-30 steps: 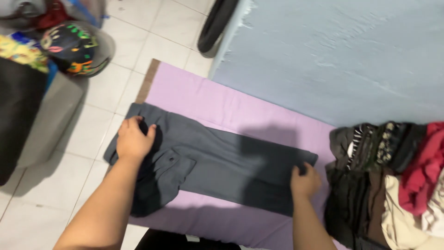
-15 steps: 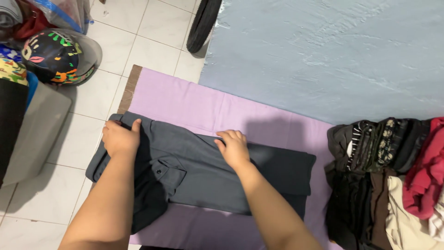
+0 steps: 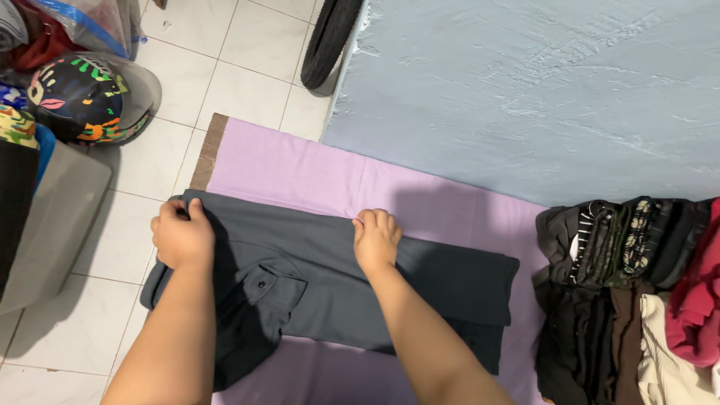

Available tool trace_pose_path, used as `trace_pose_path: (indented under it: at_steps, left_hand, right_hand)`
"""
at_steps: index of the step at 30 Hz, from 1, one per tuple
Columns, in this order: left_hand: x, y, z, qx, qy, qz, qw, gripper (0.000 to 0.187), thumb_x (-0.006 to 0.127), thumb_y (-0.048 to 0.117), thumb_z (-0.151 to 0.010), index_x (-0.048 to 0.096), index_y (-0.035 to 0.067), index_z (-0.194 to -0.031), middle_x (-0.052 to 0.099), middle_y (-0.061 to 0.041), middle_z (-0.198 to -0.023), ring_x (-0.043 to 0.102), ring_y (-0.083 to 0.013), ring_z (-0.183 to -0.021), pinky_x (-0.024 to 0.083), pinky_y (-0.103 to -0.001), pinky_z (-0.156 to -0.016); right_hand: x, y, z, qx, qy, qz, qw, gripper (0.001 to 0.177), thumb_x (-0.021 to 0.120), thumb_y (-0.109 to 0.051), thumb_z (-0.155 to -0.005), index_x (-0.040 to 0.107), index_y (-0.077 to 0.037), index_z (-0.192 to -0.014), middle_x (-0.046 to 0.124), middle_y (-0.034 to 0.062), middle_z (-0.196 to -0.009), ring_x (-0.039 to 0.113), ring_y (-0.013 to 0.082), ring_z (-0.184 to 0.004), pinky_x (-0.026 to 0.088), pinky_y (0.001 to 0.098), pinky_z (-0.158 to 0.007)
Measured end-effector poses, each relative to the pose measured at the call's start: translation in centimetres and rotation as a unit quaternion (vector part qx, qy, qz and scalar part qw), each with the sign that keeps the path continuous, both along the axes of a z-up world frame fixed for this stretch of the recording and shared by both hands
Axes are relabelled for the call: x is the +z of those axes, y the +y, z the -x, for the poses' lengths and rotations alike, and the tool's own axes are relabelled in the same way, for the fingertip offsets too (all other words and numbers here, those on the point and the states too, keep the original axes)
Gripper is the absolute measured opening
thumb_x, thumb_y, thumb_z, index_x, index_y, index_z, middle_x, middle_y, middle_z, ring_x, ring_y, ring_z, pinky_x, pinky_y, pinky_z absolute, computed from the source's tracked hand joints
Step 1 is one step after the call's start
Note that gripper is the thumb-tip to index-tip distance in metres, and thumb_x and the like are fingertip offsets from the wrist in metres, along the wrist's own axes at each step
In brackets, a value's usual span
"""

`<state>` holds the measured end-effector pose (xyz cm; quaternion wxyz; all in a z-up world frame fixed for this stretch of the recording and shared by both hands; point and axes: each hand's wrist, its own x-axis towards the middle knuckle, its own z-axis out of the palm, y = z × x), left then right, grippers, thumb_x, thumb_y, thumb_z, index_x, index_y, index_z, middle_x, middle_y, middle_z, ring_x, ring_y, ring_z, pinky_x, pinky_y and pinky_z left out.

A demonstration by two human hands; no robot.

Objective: The person takes a pair of pants from a stack of folded clothes, unfolds and flattens them on a surface by hand, and folds them.

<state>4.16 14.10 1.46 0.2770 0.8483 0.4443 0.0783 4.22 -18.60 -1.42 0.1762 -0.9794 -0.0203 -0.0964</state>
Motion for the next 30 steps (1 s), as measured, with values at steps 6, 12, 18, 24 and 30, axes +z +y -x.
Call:
trace_pose_path:
  at_steps: [6,12,18,24,30]
  left_hand:
    - [0.3,-5.1,5.0,-0.374,-0.062,-0.163,0.911,0.049,0.064,0.054,-0.098,0.060,0.021,-0.134,0.056,-0.007,-0.141,0.045,-0.0324,-0.144,0.028,-0.059,-0.122]
    - [1.9,-4.2,4.0,-0.462,0.218,-0.109,0.853,0.132,0.075,0.088,-0.049,0.023,0.039,-0.160,0.002,-0.007,-0.167,-0.007,-0.0405,-0.152,0.007,-0.062,-0.117]
    - [3.1,-5.7,0.6,-0.389,0.368,-0.039,0.843,0.155,0.089,0.072,-0.035,0.007,0.035,-0.162,-0.012,-0.009,-0.168,-0.015,-0.0398,-0.152,0.000,-0.070,-0.113]
    - [0.0,-17.1,6.3,-0.514,0.049,-0.161,0.841,0.092,0.049,0.074,-0.080,0.030,0.025,-0.156,0.012,-0.013,-0.168,0.001,-0.0405,-0.155,-0.002,-0.072,-0.115]
    - [-2.4,-29.8,13.8,-0.513,0.024,-0.164,0.842,0.073,0.042,0.060,-0.093,0.036,0.026,-0.157,0.019,-0.014,-0.169,0.010,-0.0414,-0.156,0.001,-0.072,-0.117]
  right_hand:
    - [2.0,-2.2,4.5,0.201,0.017,-0.010,0.979,0.056,0.070,-0.041,-0.094,0.057,-0.012,-0.140,0.050,0.0117,-0.151,0.040,0.0341,-0.146,0.029,0.0526,-0.120]
    - [2.7,-9.1,7.6,0.137,0.141,0.066,0.978,0.083,0.062,-0.067,-0.088,0.042,-0.022,-0.155,0.027,0.0173,-0.165,0.019,0.0402,-0.152,0.016,0.0566,-0.121]
    - [1.8,-18.1,8.8,-0.057,0.184,0.116,0.974,0.086,0.055,-0.069,-0.091,0.033,-0.020,-0.159,0.020,0.0188,-0.166,0.015,0.0412,-0.153,0.009,0.0561,-0.121]
    - [2.4,-21.8,13.0,-0.027,0.211,0.049,0.976,0.079,0.052,-0.063,-0.096,0.034,-0.019,-0.159,0.023,0.0150,-0.168,0.014,0.0343,-0.156,0.007,0.0534,-0.125]
    - [0.6,-27.4,12.8,-0.199,0.174,0.008,0.964,0.068,0.053,-0.054,-0.099,0.042,-0.016,-0.154,0.032,0.0094,-0.166,0.023,0.0295,-0.156,0.014,0.0510,-0.125]
